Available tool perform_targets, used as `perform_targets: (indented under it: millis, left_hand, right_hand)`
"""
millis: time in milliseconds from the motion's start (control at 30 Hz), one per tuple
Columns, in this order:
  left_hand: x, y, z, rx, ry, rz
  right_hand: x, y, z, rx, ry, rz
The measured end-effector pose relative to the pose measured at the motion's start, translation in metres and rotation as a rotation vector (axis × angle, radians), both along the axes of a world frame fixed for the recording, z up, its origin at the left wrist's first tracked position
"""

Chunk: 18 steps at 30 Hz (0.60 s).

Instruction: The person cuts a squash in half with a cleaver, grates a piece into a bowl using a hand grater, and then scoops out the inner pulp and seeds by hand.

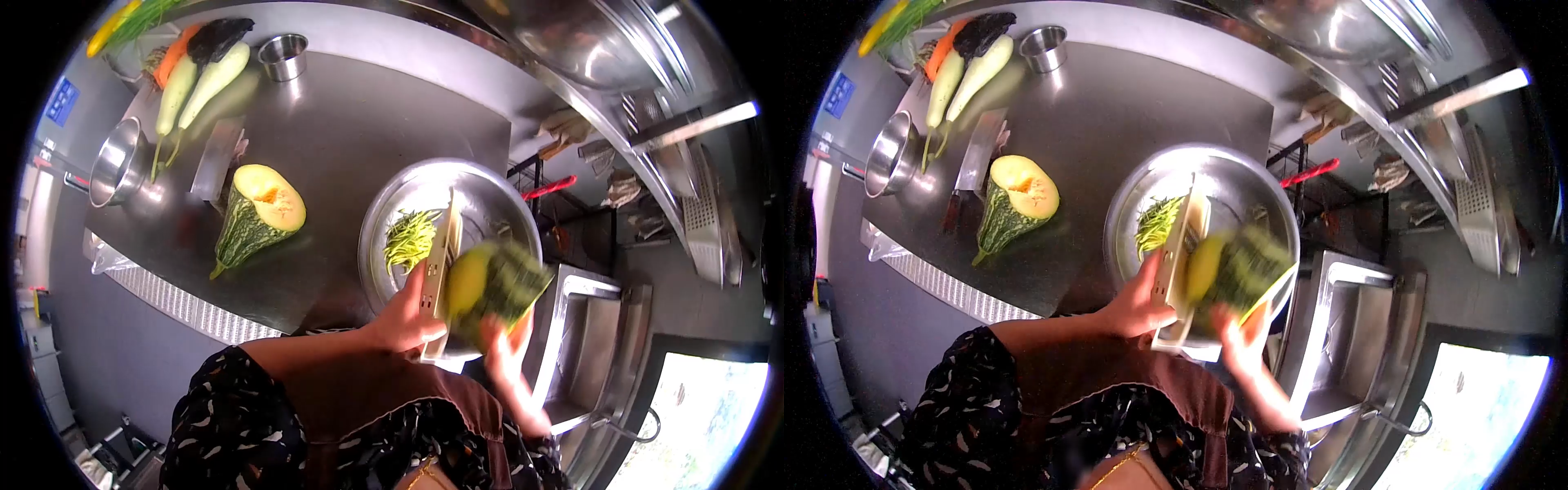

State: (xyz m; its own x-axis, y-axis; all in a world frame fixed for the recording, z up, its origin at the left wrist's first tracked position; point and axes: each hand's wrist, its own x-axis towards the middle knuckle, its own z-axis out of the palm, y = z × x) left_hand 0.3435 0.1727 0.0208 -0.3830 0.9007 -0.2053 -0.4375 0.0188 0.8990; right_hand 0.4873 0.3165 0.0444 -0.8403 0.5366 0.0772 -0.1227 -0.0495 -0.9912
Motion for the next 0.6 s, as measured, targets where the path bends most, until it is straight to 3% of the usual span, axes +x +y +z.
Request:
perform_targets:
  millis: [67, 133, 167, 200, 267, 300, 333, 367, 433, 500, 533, 567, 600]
  left_hand:
    - [-0.003, 0.004, -0.025, 0.01, 0.239, 0.036]
    - [0.015, 0.004, -0.037, -0.082, 0.222, -0.102]
    - [0.012, 0.003, -0.013, -0.136, 0.228, -0.183]
    - [0.018, 0.002, -0.02, -0.136, 0.23, -0.187]
    - [0.022, 0.005, -0.04, 0.071, 0.455, -0.098]
    - [0.012, 0.004, -0.02, -0.036, 0.269, -0.143]
    - [0.012, 0.011, -0.037, -0.046, 0.085, -0.13]
    - [0.007, 0.014, -0.032, -0.039, 0.127, -0.065]
    - [0.007, 0.019, -0.039, 0.098, 0.31, 0.067]
    - [0.009, 0.008, -0.02, -0.056, 0.254, -0.071]
    - [0.009, 0.006, -0.007, -0.189, 0.204, -0.199]
    - [0.016, 0.005, -0.018, -0.048, 0.276, -0.157]
    - [0.018, 0.005, -0.025, -0.051, 0.283, -0.162]
  right_hand:
    - [-0.01, -0.027, 0.012, 0.088, -0.019, -0.157]
    - [-0.027, 0.001, -0.041, -0.186, -0.036, -0.567]
    - [-0.041, 0.035, -0.05, -0.17, -0.172, -0.568]
    - [-0.064, 0.051, -0.046, 0.03, -0.156, -0.643]
    - [-0.051, 0.062, -0.037, -0.032, -0.142, -0.493]
    - [-0.037, 0.049, -0.037, 0.011, -0.085, -0.464]
    - [-0.019, 0.022, -0.016, -0.025, -0.117, -0.321]
    - [-0.003, 0.004, -0.005, 0.007, -0.032, -0.134]
    - [-0.006, -0.004, -0.013, 0.242, -0.06, -0.215]
    - [-0.025, -0.003, -0.032, -0.076, -0.126, -0.504]
    - [-0.029, 0.042, -0.081, -0.052, -0.231, -0.64]
    - [-0.065, 0.05, -0.043, 0.035, -0.191, -0.488]
    - [-0.072, 0.057, -0.04, 0.1, -0.121, -0.48]
